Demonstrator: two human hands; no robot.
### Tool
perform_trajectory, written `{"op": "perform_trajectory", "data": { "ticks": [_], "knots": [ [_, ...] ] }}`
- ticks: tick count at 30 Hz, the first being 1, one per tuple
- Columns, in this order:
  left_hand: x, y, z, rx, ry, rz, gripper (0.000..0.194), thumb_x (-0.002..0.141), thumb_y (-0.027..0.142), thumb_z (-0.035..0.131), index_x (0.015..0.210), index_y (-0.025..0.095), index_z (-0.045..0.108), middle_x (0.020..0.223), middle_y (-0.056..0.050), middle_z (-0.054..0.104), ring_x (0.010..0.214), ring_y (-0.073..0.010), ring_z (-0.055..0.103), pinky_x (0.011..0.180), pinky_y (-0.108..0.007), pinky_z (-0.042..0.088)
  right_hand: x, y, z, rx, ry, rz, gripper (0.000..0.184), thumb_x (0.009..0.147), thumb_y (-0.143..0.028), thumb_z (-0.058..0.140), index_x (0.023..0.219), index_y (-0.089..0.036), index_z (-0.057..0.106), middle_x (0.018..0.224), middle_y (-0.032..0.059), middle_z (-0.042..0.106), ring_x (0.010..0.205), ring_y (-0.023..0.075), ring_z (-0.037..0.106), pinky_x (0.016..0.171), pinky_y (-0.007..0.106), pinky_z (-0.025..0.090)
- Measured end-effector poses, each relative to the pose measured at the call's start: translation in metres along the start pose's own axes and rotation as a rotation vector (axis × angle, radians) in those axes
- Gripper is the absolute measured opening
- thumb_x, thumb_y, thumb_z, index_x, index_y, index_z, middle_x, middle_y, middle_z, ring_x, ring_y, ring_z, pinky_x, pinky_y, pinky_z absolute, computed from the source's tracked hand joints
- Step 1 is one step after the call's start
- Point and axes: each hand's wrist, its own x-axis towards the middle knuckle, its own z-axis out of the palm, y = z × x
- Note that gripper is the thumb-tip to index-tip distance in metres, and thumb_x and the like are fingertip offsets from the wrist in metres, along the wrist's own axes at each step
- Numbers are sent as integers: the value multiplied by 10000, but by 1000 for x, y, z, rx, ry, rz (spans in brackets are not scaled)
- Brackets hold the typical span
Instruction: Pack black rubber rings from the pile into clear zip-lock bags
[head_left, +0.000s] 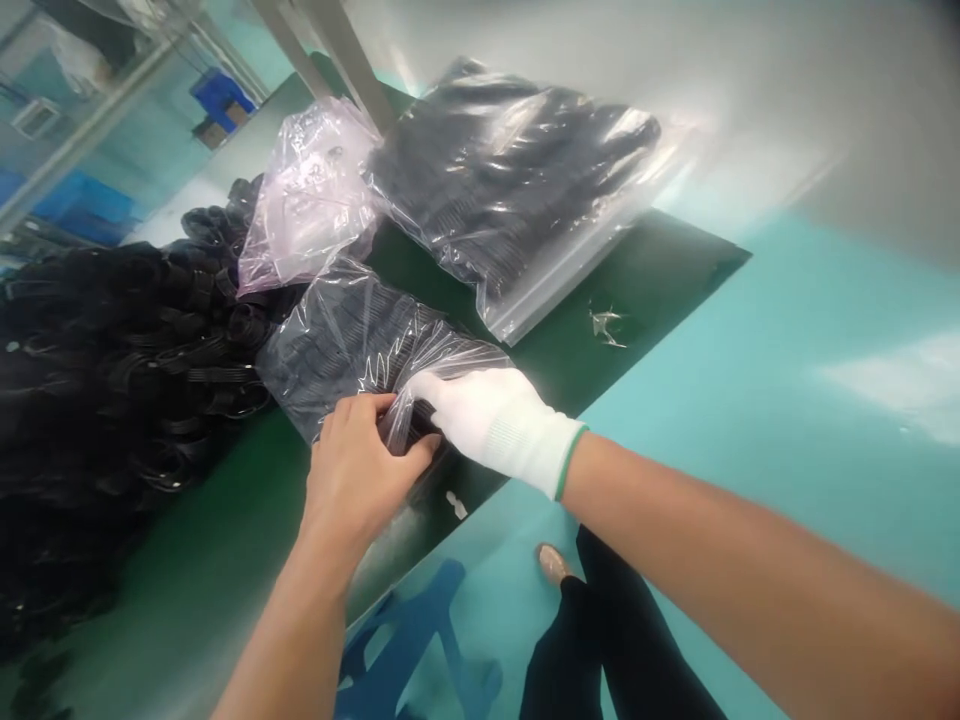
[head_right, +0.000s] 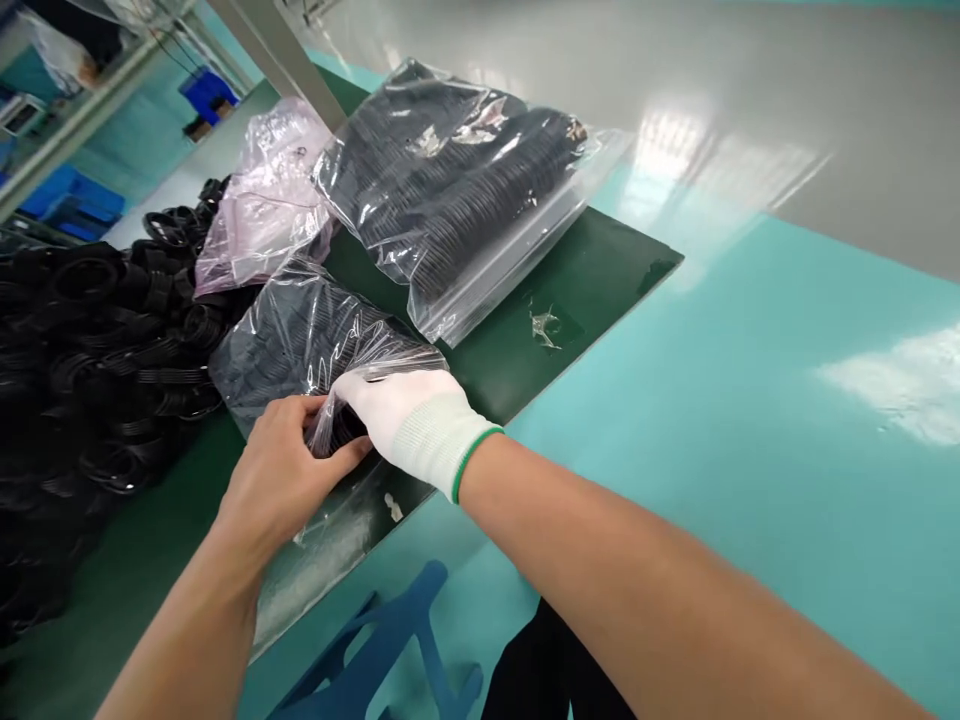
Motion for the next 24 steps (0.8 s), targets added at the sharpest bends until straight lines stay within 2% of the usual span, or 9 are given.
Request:
{"op": "perform_trajectory", "data": {
  "ticks": [4, 9, 13, 19, 24],
  "knots": [
    [0, 0, 2, 23, 4, -5, 506, 631, 559, 555, 1006, 229, 476, 1013, -43, 498, 936, -235, 491, 707, -334, 396, 0, 2, -6, -20, 17, 4, 274, 818, -291, 426, 1091, -294, 437, 843, -11, 621, 742, 151, 578, 664, 273, 381],
    [-2, 0, 2, -9, 31, 39, 500, 641, 577, 531, 998, 232, 470, 998, -37, 497, 944, -237, 482, 737, -355, 388, 1, -4, -5, -54, 50, 19, 287, 801, -338, 432, 1084, -288, 437, 813, 1, 619, 717, 164, 578, 631, 278, 386],
    [-3, 1, 1, -6, 22, 42, 480, 645, 554, 535, 983, 222, 461, 988, -43, 491, 973, -248, 468, 760, -368, 379, 6, -11, -2, -69, 72, 76, 255, 779, -307, 422, 1031, -299, 459, 760, -10, 610, 651, 162, 568, 574, 269, 376],
    [-4, 3, 0, -12, 17, 31, 439, 644, 527, 552, 959, 237, 456, 988, -41, 483, 974, -249, 464, 774, -371, 371, 5, -12, -7, -71, 62, 108, 241, 766, -296, 448, 1001, -321, 494, 833, -25, 611, 726, 156, 559, 598, 262, 373],
    [-5, 2, 0, -26, 41, 50, 403, 639, 509, 560, 921, 242, 453, 980, -33, 485, 963, -244, 466, 779, -378, 368, 6, -11, -7, -66, 110, 132, 221, 751, -316, 475, 965, -345, 521, 834, -50, 613, 718, 153, 559, 572, 259, 359]
  ]
}}
